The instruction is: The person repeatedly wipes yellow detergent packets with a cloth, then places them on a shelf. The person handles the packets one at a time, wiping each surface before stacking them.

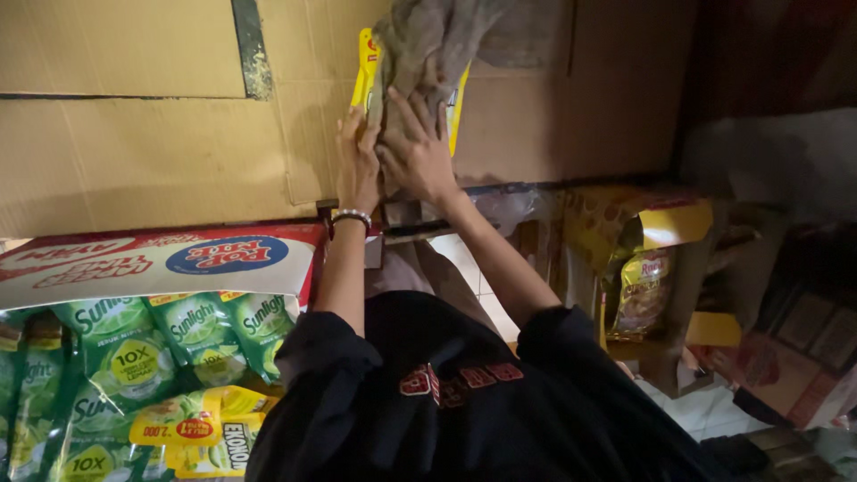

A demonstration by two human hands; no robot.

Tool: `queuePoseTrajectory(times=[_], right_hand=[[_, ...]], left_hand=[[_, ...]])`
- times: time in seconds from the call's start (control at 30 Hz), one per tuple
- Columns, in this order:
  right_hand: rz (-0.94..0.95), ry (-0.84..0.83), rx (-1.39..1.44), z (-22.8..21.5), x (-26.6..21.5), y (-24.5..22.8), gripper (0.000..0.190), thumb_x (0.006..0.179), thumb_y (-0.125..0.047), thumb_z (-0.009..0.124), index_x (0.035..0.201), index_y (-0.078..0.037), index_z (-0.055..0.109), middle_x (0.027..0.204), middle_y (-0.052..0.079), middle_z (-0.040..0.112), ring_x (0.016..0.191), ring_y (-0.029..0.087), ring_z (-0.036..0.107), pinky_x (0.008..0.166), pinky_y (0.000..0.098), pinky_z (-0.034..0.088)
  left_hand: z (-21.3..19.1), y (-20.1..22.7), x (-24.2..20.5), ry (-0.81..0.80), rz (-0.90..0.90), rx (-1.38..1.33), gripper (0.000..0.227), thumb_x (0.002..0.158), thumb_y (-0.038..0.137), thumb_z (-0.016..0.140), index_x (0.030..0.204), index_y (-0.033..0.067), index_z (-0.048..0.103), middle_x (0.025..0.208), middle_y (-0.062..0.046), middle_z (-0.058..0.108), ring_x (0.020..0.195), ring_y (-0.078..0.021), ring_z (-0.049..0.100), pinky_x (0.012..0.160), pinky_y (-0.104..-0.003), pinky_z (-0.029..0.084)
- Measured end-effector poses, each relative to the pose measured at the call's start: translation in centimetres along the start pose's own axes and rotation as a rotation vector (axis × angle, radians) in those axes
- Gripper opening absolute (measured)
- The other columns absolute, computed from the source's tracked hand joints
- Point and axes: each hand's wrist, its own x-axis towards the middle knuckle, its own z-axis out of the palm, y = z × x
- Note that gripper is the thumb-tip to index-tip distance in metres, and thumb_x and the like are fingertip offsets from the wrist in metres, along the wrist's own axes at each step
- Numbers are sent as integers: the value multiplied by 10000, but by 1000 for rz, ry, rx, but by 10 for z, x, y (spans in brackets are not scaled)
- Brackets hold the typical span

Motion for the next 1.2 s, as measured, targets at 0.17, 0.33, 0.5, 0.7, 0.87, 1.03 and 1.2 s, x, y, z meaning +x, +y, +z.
queuePoseTrajectory(times=[0.17,0.33,0.5,0.7,0.87,1.03,1.2], right_hand=[[-2,66,123,2,-26,-2,119,892,-193,770,961,-99,748,1496,143,555,1392,404,501,1159,549,390],[370,165,571,0,-59,31,217,1034,-204,625,1063,-26,745,1202,121,728,1010,230,729,830,391,612],[946,547,694,-30,-67,101,438,1081,-354,542,906,16,699,548,60,536,414,141,457,369,311,368],[585,514,764,-10,-49,89,371,1075,-282,511,969,-13,743,708,142,758,607,231,761,516,362,586],[182,171,320,8,-19,50,299,1077,-183,542,1296,-21,667,1363,246,640,1164,466,674,965,469,565],[401,67,88,2,34,92,417,1062,-269,530,1385,-33,647,1371,262,607,1221,450,608,1031,539,445],[404,107,90,20,43,86,348,1068,-274,583,1344,-75,656,1462,193,571,1368,440,527,1165,506,416]], left_hand=[[-7,7,6,1,55,55,600,1053,20,628,1557,159,335,1697,-159,298,1594,-353,320,1351,-560,215],[-27,30,13,-30,113,0,900,870,451,822,1572,216,312,1610,-247,239,1471,-476,279,1198,-653,185],[-37,48,23,-84,103,146,682,913,484,836,1521,350,557,1679,-174,288,1529,-450,295,1238,-666,196],[-31,42,19,-115,72,145,675,898,452,832,1510,317,582,1669,-177,335,1510,-453,329,1229,-670,220],[-25,34,18,-97,85,171,586,875,408,828,1402,322,587,1687,-133,337,1540,-425,339,1271,-652,234],[-27,39,19,-74,105,167,687,857,404,844,1490,324,588,1657,-140,342,1493,-444,354,1199,-683,240],[-22,35,15,-74,90,173,517,872,459,833,1315,242,684,1631,-154,373,1469,-440,371,1176,-697,271]])
